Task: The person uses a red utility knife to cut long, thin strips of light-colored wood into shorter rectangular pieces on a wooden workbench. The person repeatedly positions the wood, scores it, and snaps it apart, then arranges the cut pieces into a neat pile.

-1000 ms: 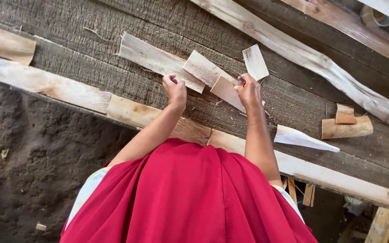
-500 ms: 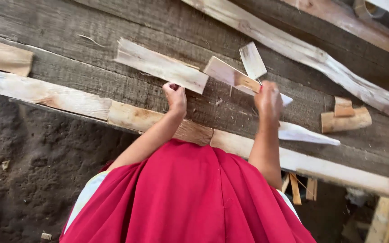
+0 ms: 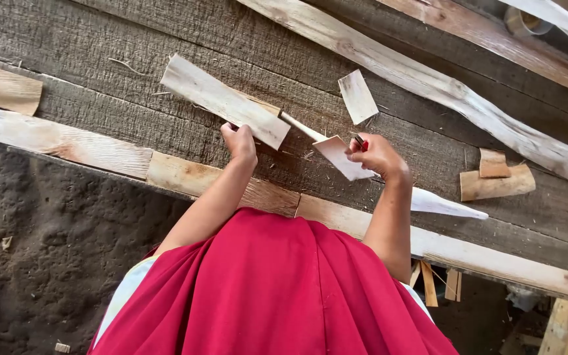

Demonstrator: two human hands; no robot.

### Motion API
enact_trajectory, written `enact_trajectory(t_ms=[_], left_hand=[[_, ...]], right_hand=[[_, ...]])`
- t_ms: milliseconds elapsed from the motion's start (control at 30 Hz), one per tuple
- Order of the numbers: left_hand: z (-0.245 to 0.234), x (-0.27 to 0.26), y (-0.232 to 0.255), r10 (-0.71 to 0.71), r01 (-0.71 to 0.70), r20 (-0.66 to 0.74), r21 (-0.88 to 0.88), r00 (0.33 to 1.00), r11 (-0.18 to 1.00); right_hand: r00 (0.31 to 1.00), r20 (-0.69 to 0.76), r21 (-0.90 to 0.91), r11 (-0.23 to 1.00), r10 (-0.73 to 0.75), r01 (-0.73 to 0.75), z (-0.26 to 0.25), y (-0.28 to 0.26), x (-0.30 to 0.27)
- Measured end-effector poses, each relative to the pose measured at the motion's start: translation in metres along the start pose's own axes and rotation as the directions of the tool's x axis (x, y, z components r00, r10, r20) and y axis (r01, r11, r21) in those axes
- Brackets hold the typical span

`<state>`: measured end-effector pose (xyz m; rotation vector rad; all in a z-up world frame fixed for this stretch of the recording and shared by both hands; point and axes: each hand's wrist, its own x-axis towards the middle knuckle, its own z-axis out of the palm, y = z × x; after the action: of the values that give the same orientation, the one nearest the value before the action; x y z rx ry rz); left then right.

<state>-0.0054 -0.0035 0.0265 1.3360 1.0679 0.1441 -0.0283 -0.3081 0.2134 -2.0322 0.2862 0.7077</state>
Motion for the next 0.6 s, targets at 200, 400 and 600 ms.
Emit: enact_trajectory(t_ms=[200,400,600], left_hand=[[0.004,0.003,-0.018,0.062,-0.062,-0.016,0.018,0.998,0.998],[0.005,0.049,-0.019,0.259,-0.28,-0.159,-0.129,0.953,0.951],[-0.009,0.075,-0.035,0.241,-0.271,-0.197,-0.141,0.95,0.952]], right_hand=[[0.99,0.115,-0.182,0.981,0.087,-0.065,0.026,0.017,0.042],[0.995,-0.097,-0.611,0.788,0.021,-0.076,0.073,0.051,0.068],[0.989,-0.093,-0.635,0.757,0.118,-0.151,0.061,0.066,0.079]])
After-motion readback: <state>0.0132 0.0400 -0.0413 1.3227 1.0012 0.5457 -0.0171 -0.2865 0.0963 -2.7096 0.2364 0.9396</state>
